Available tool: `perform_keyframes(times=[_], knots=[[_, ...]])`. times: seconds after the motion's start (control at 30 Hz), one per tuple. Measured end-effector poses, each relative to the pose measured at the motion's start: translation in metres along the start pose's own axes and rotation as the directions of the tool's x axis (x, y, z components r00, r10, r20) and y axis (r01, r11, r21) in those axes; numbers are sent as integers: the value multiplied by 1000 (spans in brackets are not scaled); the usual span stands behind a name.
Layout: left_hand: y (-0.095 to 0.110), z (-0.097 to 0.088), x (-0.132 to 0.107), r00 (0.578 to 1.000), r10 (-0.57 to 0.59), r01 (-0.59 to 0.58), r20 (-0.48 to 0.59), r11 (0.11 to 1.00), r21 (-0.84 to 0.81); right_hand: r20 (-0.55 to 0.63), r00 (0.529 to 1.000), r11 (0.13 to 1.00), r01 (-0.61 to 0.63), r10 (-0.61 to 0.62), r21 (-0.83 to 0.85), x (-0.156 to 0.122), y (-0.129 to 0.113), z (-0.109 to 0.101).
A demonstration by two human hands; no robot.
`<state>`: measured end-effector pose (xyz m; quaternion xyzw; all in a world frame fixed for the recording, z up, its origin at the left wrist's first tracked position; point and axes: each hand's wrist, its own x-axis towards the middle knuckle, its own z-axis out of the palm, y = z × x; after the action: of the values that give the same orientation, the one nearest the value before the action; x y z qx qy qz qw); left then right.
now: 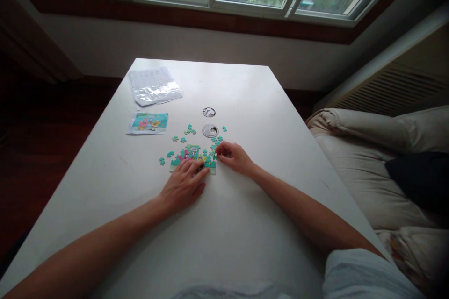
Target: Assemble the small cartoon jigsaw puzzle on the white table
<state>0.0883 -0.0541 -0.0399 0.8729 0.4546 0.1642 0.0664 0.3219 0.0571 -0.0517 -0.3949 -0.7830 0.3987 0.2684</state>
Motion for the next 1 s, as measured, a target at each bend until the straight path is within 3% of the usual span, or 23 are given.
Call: perform_keyframes(times=[0.63,0.8,1.0], knots=[[1,-2,1,1000,15,-15,0,1000,8,-9,989,940,138,-148,-311,-3,-5,10],[1,-2,1,1000,11,-11,13,1000,24,-29,990,940,119,-135,-319,-5,-6,7],[3,0,1,1000,-8,8,11,1000,6,36,994,911,107,-101,-397,-1,-11,4]])
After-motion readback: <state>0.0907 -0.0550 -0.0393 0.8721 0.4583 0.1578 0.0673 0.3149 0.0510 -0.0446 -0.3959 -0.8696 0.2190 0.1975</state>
